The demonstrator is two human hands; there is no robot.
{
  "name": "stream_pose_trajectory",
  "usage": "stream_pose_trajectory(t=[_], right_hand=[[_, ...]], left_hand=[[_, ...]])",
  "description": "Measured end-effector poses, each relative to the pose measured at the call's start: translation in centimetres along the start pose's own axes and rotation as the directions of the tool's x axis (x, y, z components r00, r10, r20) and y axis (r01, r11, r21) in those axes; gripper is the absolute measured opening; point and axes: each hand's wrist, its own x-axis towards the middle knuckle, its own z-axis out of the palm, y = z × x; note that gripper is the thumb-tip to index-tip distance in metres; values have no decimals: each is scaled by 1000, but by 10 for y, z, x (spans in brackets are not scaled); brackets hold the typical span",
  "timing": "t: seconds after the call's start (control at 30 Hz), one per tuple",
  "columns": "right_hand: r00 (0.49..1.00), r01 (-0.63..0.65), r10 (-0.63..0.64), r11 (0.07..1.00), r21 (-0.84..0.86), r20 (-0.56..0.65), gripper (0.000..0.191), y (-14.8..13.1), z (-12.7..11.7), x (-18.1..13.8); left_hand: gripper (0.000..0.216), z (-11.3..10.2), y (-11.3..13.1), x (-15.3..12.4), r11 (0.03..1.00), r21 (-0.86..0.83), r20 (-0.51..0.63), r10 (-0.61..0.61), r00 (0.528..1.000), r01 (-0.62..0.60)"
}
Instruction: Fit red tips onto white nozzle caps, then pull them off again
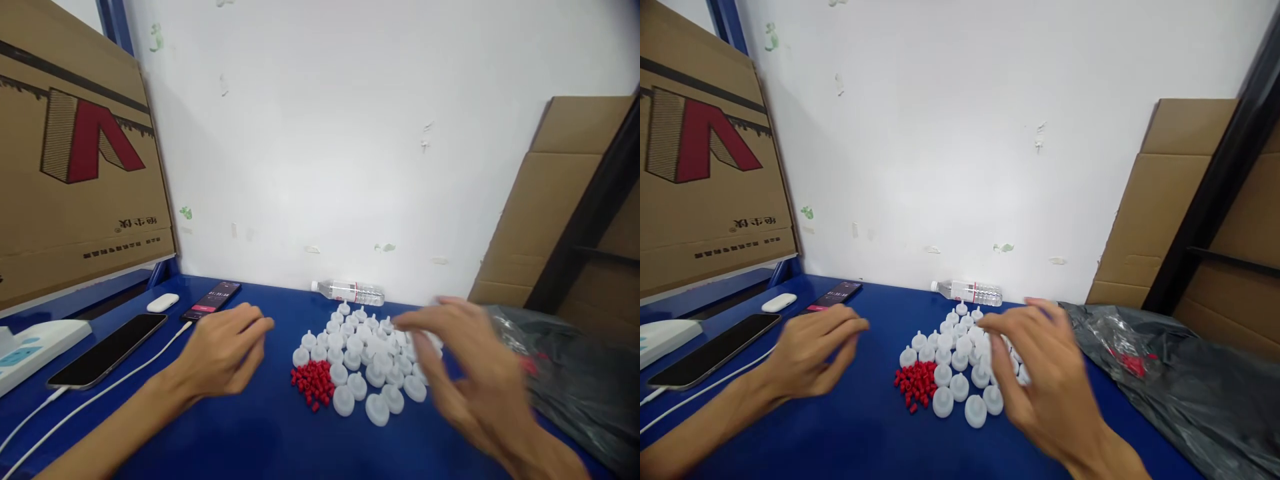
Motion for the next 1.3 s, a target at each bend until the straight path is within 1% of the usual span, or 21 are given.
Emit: stream_pose_trajectory(t=[0.03,0.07,0.1,0.13,0.17,0.23,0.33,0.4,0.47,0.53,0.6,0.77,0.9,0.93,1.1,1.23,1.3], right_hand=[[999,18,-20,999,39,50,17,4,16,7],[993,41,-49,996,78,103,19,8,30,10],[986,66,-82,992,107,148,20,11,43,12],[977,92,-113,988,121,180,21,14,54,11],[970,115,-137,986,120,199,21,16,62,9],[960,141,-164,984,113,226,20,19,71,1],[953,131,-156,985,110,259,21,23,73,-10],[956,87,-118,989,122,270,22,26,71,-15],[961,20,-59,989,144,272,22,28,68,-17],[960,-37,-10,985,166,279,22,29,66,-18],[955,-67,10,981,183,297,22,29,65,-20],[933,-72,-8,975,209,359,24,21,66,-22],[915,-84,-9,974,212,403,25,16,65,-20],[913,-83,-12,974,213,407,25,15,65,-20],[921,-65,-18,978,200,388,24,14,63,-18],[916,-60,-31,975,212,401,24,13,62,-18],[914,-61,-34,974,219,404,24,13,62,-18]], left_hand=[[16,12,-3,4,1000,11,98,22,995,-23],[17,24,-7,9,999,23,203,30,979,-36],[18,36,-11,15,999,33,290,19,957,-30],[16,47,-15,20,999,44,355,3,935,-20],[16,57,-18,26,999,34,372,-16,928,4],[15,72,-23,32,998,9,337,-61,939,62],[15,83,-22,32,994,-12,278,-97,956,105],[15,86,-19,26,986,-92,237,-113,965,138],[15,86,-16,20,974,-156,226,-125,966,163],[16,87,-12,16,955,-214,238,-154,959,206],[17,87,-9,15,936,-253,268,-176,947,245],[17,88,-5,16,922,-286,332,-161,929,262],[14,84,-3,17,920,-295,396,-128,909,258],[15,82,-3,17,924,-289,416,-113,902,250],[32,81,2,17,948,-253,504,-40,863,192],[30,83,5,17,951,-248,542,-24,840,187],[30,82,5,18,950,-252,539,-22,842,186]])
